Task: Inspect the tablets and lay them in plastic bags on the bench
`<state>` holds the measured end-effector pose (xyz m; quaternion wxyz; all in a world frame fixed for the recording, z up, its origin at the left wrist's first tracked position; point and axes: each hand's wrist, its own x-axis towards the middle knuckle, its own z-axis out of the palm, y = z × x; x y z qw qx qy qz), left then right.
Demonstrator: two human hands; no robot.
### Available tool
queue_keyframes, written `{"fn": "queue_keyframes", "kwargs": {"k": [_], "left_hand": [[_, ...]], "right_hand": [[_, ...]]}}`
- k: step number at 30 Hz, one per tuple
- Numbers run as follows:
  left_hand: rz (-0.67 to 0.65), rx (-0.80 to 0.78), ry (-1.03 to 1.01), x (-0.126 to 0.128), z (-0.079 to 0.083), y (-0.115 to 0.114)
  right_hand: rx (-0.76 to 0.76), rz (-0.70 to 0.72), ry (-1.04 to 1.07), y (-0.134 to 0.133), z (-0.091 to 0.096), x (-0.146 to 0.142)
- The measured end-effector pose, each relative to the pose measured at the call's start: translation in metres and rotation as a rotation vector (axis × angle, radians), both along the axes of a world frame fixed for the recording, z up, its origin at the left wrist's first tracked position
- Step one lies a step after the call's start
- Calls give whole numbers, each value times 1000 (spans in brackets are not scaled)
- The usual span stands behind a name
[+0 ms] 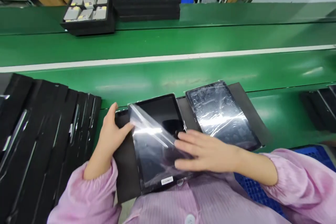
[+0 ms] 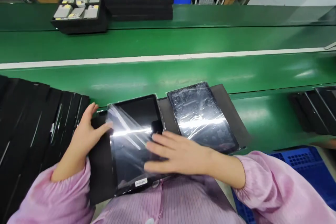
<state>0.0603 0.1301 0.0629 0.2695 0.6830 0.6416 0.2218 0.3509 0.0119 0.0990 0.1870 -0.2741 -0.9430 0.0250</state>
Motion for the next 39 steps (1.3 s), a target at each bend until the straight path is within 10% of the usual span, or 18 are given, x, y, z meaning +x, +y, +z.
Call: {"fn": "queue_keyframes", "kwargs": {"k": [6, 14, 18, 22, 25, 28, 33, 36, 39], "left_hand": [[-126, -205, -39, 2, 11, 17], [-129, -221, -91, 5, 16, 9], [-148, -205, -97, 0, 9, 13], [-85, -194, 26, 4, 13, 12], [11, -29, 348, 21, 30, -2], [-210, 224, 500, 55, 47, -30], [-917, 383, 383, 136, 46, -87], [-984, 438, 304, 173, 32, -105], [-872, 482, 219, 186, 20, -106]], "right_hand": [[21, 13, 53, 69, -6, -12], [-306, -747, 460, 142, -9, -13], [-505, -334, 554, 98, 8, -10], [-622, 133, 208, 30, 11, -1], [-674, 266, 46, -10, 14, 8], [-756, 308, 140, -20, 22, 27], [-458, -378, 345, 38, 24, 107], [-352, -818, 360, 85, 15, 157], [-397, -873, 298, 123, 2, 176]]}}
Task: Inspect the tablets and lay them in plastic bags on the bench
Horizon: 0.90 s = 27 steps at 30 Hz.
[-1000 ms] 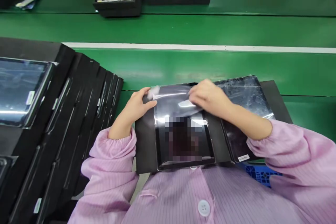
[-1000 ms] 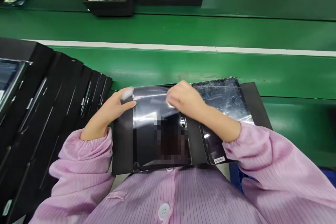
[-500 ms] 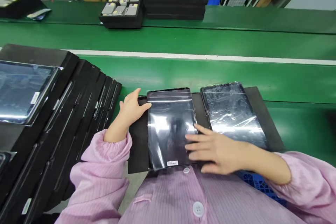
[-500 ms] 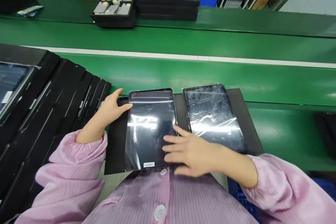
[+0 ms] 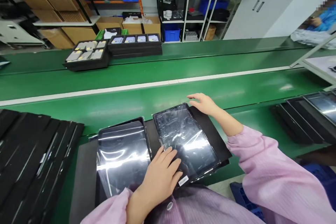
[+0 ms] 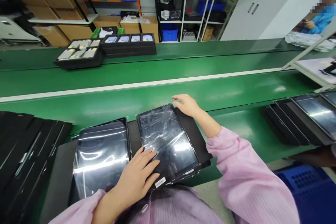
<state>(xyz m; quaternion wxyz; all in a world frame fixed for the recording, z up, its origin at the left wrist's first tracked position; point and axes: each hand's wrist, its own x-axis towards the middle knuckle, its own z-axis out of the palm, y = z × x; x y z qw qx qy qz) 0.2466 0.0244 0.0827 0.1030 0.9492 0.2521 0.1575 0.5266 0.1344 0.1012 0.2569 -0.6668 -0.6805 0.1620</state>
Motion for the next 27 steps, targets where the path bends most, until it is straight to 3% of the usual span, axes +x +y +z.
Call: {"fn": "queue_keyframes", "kwargs": {"k": [4, 7, 10, 12, 15, 16, 17, 19, 21, 22, 24, 27], "left_hand": [[86, -78, -104, -5, -6, 6], [259, -294, -201, -9, -7, 6], [459, -536, -270, -9, -10, 3], [550, -625, -299, -10, -10, 3], [443, -692, -254, -17, -4, 10], [353, -705, -218, -21, -1, 14], [266, -717, -182, -24, 2, 17], [176, -775, -138, -30, 5, 23], [263, -844, -188, -34, 6, 27], [333, -862, -232, -34, 5, 30], [443, -834, -303, -29, 4, 37], [406, -615, -246, -13, 2, 60]], "right_hand": [[-67, 199, -2, 31, -17, -7], [71, 260, -30, 30, -21, -14], [189, 406, -18, -3, -7, -18], [116, 656, 101, -40, 11, -16], [-26, 1153, 450, -92, 33, -4], [-33, 1194, 561, -103, 36, 2], [-14, 1140, 612, -110, 34, 9], [90, 817, 485, -116, 22, 22], [198, 578, 200, -115, 2, 30], [230, 575, 87, -115, -7, 31], [259, 718, 3, -115, -21, 29], [280, 813, -15, -114, -25, 23]]}}
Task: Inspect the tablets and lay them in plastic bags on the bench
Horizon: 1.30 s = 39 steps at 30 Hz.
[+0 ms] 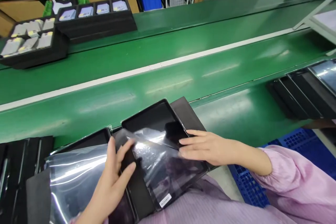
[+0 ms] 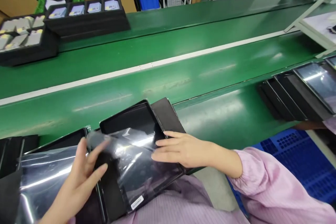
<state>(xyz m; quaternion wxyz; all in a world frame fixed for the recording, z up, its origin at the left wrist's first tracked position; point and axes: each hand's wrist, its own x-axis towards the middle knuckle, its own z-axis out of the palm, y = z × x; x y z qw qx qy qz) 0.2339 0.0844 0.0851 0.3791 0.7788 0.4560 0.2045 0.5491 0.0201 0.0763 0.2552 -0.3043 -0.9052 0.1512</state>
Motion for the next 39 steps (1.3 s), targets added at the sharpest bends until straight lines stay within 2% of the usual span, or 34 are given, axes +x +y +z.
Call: {"fn": "queue_keyframes", "kwargs": {"k": [4, 6, 10, 12, 15, 17, 19, 22, 25, 27, 29, 31, 33, 35, 37, 39], "left_hand": [[-245, 483, 283, 12, -4, 44], [-344, 588, 349, 8, -6, 59], [-386, 520, 311, -2, -9, 69], [-365, 457, 287, -3, -9, 67], [-288, 302, 254, -1, -5, 66], [-245, 176, 247, 0, -2, 69], [-240, 102, 258, 1, 1, 73], [-290, 154, 272, 1, 4, 74], [-414, 326, 339, 3, 10, 53], [-570, 438, 413, 5, 15, 23], [-746, 509, 447, 4, 18, -13], [-852, 526, 463, 2, 18, -47], [-835, 505, 490, 0, 13, -71], [-774, 453, 492, -2, 7, -84], [-734, 390, 447, -4, 4, -89], [-716, 327, 371, -8, 6, -90]], "right_hand": [[122, -136, -103, 13, 9, -3], [153, -159, -119, 27, 11, -4], [-17, -212, -29, 71, 10, -15], [-137, -338, 100, 98, 9, -20], [-299, -609, 372, 126, 12, -23], [-375, -649, 531, 129, 17, -23], [-442, -550, 652, 117, 23, -21], [-561, -306, 673, 82, 33, -14], [-728, -21, 387, 42, 41, 2], [-837, 46, 202, 18, 47, 13], [-918, -71, 136, 1, 51, 14], [-916, -365, 95, -9, 52, 3], [-814, -720, -7, -9, 48, -20], [-676, -1002, -152, -6, 41, -47], [-632, -1162, -215, -4, 34, -68], [-700, -1183, -96, -6, 32, -80]]}}
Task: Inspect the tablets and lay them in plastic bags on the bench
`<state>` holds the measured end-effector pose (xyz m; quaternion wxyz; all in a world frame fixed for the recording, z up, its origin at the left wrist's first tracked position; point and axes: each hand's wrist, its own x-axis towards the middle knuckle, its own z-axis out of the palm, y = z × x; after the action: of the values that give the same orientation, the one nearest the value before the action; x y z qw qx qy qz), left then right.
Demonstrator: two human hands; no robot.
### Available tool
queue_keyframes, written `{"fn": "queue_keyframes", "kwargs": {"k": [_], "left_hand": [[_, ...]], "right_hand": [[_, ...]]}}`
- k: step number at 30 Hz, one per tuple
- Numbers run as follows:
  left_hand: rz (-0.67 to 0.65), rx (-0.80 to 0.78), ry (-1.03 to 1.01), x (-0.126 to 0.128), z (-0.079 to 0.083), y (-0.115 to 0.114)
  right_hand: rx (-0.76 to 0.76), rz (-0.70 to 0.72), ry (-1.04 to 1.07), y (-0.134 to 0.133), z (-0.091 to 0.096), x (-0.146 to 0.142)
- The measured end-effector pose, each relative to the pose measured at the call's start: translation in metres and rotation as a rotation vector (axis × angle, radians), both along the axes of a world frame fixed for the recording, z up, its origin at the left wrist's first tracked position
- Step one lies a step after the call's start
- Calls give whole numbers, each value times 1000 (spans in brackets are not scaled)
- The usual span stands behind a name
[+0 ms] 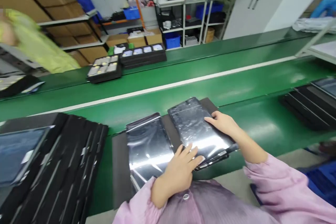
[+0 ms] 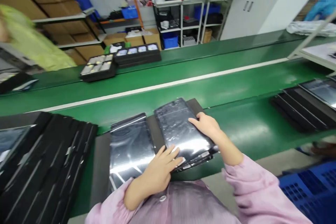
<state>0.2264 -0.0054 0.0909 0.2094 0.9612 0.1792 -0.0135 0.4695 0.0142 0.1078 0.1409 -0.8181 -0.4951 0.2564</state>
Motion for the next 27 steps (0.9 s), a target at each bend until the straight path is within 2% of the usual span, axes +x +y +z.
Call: {"fn": "queue_keyframes", "kwargs": {"k": [3, 6, 8, 10, 12, 14, 16, 18, 20, 21, 23, 27], "left_hand": [[45, -119, -92, -15, 10, 1], [223, -179, -192, -47, 20, 5], [472, -208, -304, -76, 19, 9], [781, -261, -469, -104, 10, 14], [1041, -327, -643, -127, -6, 17], [1181, -394, -763, -141, -28, 19], [1236, -438, -816, -147, -50, 20], [1189, -408, -800, -147, -69, 22], [1154, -344, -770, -146, -81, 23], [1142, -310, -750, -146, -84, 24], [1120, -234, -705, -146, -86, 24], [1064, -114, -604, -149, -88, 24]], "right_hand": [[91, 65, 444, -9, 8, -3], [153, -21, 698, -17, 22, -11], [184, -86, 828, -19, 27, -30], [208, -107, 970, -17, 24, -59], [197, -74, 1082, -14, 12, -94], [161, 27, 1087, -8, -5, -126], [181, 163, 897, 1, -25, -150], [172, 274, 520, 13, -41, -162], [139, 353, 187, 25, -50, -166], [125, 379, 98, 31, -52, -166], [118, 371, 99, 40, -50, -167], [54, 231, 395, 44, -35, -175]]}}
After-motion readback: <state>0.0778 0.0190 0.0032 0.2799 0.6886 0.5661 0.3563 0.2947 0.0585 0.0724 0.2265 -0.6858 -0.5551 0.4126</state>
